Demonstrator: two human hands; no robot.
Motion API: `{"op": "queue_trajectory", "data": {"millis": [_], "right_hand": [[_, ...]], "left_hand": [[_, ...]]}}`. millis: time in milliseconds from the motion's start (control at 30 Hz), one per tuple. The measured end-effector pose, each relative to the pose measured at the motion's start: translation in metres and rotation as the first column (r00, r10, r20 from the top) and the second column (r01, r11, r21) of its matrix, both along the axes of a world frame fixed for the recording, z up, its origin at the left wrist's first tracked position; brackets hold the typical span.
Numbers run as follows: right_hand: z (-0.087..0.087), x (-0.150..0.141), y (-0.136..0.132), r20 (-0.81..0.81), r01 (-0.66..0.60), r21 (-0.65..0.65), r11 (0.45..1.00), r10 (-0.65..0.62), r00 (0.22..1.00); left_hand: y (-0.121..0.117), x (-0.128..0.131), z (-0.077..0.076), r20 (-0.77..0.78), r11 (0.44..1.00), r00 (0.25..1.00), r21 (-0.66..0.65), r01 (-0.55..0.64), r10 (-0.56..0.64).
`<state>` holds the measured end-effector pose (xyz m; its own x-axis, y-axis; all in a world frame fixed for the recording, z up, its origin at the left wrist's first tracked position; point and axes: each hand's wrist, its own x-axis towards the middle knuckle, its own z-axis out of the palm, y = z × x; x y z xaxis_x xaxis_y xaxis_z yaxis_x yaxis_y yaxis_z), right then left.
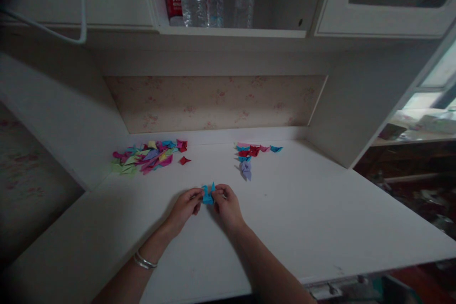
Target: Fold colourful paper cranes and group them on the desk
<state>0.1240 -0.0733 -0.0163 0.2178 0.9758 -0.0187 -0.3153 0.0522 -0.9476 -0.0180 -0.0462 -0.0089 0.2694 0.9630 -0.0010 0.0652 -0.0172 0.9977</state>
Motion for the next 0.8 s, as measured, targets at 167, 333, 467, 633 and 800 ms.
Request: {"op": "queue_trajectory", "data": {"millis": [167,333,467,633,800], "right_hand": [[0.0039,-0.0007,-0.0018,-0.019,0.008,-0.012,1.000,-0.008,1.000],[0.0034,0.0000,-0.0023,-0.006,0.010,-0.002,1.000,-0.010,1.000],[0.0033,0.0004,-0.0022,-0.005,0.002,-0.003,1.000,-0.002,1.000],[0.0033,0.0007,-0.0013,-0.007,0.006,-0.013,1.000,-0.006,1.000],[0.0029,0.0003,-0.0016,0.005,0.009,-0.010,1.000,-0.009,1.000]], "left_hand": [[-0.0005,-0.0003,0.0008,-0.011,1.000,1.000,0.009,0.007,-0.007],[-0.0021,0.0004,0.0057,0.007,1.000,1.000,-0.024,0.004,-0.004],[-0.0019,0.0005,0.0059,0.009,0.999,1.000,-0.038,-0.001,0.001],[-0.0015,-0.0001,0.0054,0.030,0.998,1.000,-0.056,0.007,-0.005],[-0.0025,-0.0001,0.0072,0.055,0.997,0.998,-0.065,0.032,-0.028]]}}
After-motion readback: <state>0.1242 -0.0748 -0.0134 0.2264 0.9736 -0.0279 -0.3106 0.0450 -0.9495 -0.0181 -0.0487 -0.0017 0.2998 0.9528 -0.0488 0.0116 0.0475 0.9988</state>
